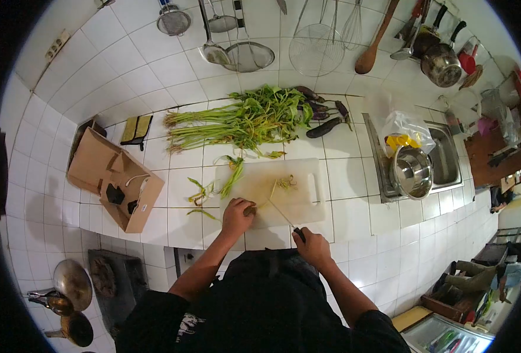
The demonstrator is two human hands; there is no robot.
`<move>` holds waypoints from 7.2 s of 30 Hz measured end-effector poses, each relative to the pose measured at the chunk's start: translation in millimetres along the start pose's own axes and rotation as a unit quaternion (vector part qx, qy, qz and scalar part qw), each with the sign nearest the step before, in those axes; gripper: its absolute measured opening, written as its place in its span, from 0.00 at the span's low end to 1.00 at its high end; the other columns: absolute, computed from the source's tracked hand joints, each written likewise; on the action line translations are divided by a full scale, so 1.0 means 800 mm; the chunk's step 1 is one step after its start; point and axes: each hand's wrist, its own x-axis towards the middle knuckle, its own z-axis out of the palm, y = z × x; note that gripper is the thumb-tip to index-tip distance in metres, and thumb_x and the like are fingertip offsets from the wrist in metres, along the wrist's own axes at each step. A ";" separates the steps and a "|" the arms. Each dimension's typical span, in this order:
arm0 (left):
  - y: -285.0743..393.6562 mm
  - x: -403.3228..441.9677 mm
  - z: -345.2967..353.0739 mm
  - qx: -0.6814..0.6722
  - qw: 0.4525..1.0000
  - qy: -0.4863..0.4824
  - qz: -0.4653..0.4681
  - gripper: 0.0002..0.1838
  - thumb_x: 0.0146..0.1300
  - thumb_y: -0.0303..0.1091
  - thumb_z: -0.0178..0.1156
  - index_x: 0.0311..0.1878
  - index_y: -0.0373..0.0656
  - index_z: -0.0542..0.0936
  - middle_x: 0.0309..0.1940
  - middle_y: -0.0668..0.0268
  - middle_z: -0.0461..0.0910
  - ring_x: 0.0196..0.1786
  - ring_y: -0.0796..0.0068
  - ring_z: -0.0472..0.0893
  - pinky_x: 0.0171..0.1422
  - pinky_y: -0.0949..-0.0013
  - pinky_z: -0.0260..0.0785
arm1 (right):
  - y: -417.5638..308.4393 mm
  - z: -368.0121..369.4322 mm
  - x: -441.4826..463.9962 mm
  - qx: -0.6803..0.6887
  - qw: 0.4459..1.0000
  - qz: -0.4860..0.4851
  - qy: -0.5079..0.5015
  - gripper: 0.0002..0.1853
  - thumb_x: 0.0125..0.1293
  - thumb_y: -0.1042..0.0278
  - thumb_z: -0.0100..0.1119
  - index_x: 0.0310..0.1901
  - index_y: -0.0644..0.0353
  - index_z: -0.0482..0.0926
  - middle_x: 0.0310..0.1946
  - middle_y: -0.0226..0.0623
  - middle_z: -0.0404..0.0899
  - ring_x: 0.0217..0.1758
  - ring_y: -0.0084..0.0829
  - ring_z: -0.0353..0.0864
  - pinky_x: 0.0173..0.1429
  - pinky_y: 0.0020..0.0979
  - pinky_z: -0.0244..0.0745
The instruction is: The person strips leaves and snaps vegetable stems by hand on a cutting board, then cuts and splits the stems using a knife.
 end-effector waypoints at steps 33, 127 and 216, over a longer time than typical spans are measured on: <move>0.002 -0.012 -0.015 0.128 0.989 -0.070 -0.028 0.10 0.57 0.30 0.65 0.43 0.44 0.80 0.41 0.57 0.77 0.48 0.52 0.78 0.50 0.52 0.73 | -0.011 0.015 -0.019 -0.029 0.998 -0.015 -0.054 0.20 0.74 0.46 0.50 0.45 0.58 0.75 0.28 0.55 0.83 0.35 0.59 0.84 0.40 0.57 0.76; -0.022 0.148 -0.010 0.072 0.948 -0.298 -0.082 0.09 0.41 0.32 0.78 0.25 0.44 0.86 0.23 0.64 0.85 0.28 0.67 0.85 0.37 0.65 0.76 | -0.021 -0.059 0.051 -0.194 0.968 -0.135 -0.080 0.19 0.70 0.47 0.56 0.43 0.57 0.81 0.25 0.44 0.84 0.31 0.47 0.87 0.37 0.49 0.82; 0.006 -0.007 0.000 0.065 0.997 -0.032 0.004 0.08 0.55 0.30 0.67 0.38 0.42 0.85 0.35 0.61 0.81 0.43 0.56 0.80 0.50 0.56 0.75 | 0.020 -0.026 -0.039 0.001 0.997 0.068 0.045 0.22 0.69 0.42 0.57 0.37 0.56 0.79 0.26 0.51 0.82 0.35 0.59 0.83 0.39 0.55 0.76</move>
